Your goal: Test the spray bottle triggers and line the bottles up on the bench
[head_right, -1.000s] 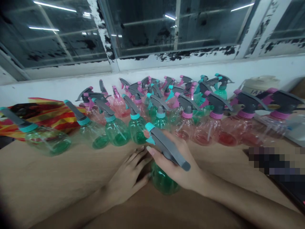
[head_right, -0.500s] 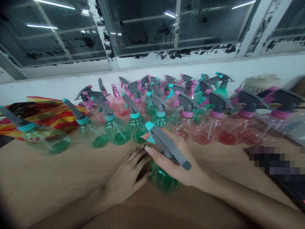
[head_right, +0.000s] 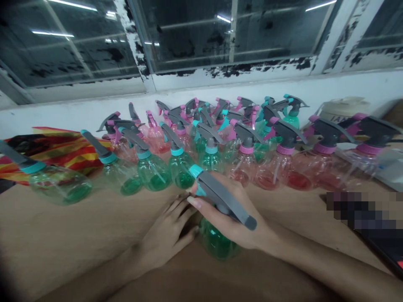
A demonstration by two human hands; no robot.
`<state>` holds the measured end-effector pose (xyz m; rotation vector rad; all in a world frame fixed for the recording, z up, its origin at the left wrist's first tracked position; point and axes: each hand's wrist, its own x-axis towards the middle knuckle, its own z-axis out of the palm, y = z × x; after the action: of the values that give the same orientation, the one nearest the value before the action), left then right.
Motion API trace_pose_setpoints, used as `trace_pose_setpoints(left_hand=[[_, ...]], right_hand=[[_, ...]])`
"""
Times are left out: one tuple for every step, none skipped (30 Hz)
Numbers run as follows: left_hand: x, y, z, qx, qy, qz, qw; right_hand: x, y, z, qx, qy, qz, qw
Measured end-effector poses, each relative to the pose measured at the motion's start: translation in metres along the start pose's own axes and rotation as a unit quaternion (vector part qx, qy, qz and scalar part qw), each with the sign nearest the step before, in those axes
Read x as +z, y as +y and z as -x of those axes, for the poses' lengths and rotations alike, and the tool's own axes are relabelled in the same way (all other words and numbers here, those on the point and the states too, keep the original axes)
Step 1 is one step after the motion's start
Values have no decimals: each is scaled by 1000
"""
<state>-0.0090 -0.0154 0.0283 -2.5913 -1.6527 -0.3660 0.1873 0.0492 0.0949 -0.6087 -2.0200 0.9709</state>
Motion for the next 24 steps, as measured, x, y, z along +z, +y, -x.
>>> trace_pose_setpoints(left_hand=[[0,0,0,0,-2,2,1000],[-1,1,0,1,-4,4,1000],[-2,1,-1,2,-6,5,1000],[-2,1,-1,2,-8,5,1000],[-2,1,-1,2,-8,5,1000],[-3,1,-1,2,-7,4,1000],[-3,2,-2,0,-6,3,1000],[-3,1,-2,0,-6,2,1000],[-2,1,-2,-1,-6,1,1000],[-2,1,-2,-1,-6,1,1000],[-2,1,-1,0,-7,-1,1000],[-1,1,-1,1,-9,-2,1000],[-1,1,-1,2,-10,-5,1000],[-1,1,0,2,-11,-7,1000],[0,1,0,2,-10,-8,1000],[0,1,0,1,-10,-9,1000],[0,1,0,1,-9,-8,1000],[0,1,0,1,-8,-7,1000],[0,0,0,0,-7,-6,1000],[0,0,1,0,-7,-5,1000],[0,0,1,0,-5,-4,1000],[0,0,1,-1,-4,-3,1000],[0,0,1,-2,-4,-3,1000],[-1,0,0,-2,-5,-4,1000]], right_hand=[[0,-1,0,1,0,-6,1000],[0,-3,-1,2,0,-10,1000],[0,-4,-1,4,0,-12,1000],[0,-5,-1,5,0,-11,1000],[0,-7,-1,3,0,-9,1000],[0,-7,-1,1,2,-8,1000],[0,-8,-1,-1,3,-8,1000],[-1,-8,-1,-2,3,-7,1000],[-1,-7,-1,-3,2,-6,1000],[-1,-7,-1,-2,1,-5,1000],[-1,-6,0,-1,-1,-4,1000],[-1,-5,0,0,-3,-2,1000],[-1,-5,0,-1,-3,-1,1000],[-1,-4,0,-1,-3,1,1000],[-1,-4,0,0,-1,1,1000],[-1,-3,0,0,0,0,1000],[-1,-3,0,1,1,-2,1000],[-1,-3,0,2,2,-4,1000],[-1,-3,0,3,1,-5,1000],[-1,-3,0,6,-2,-5,1000],[-1,-3,0,8,-4,-4,1000],[-1,-3,0,9,-6,-4,1000],[-1,-3,0,11,-8,-5,1000],[-1,-2,-1,12,-12,-8,1000]])
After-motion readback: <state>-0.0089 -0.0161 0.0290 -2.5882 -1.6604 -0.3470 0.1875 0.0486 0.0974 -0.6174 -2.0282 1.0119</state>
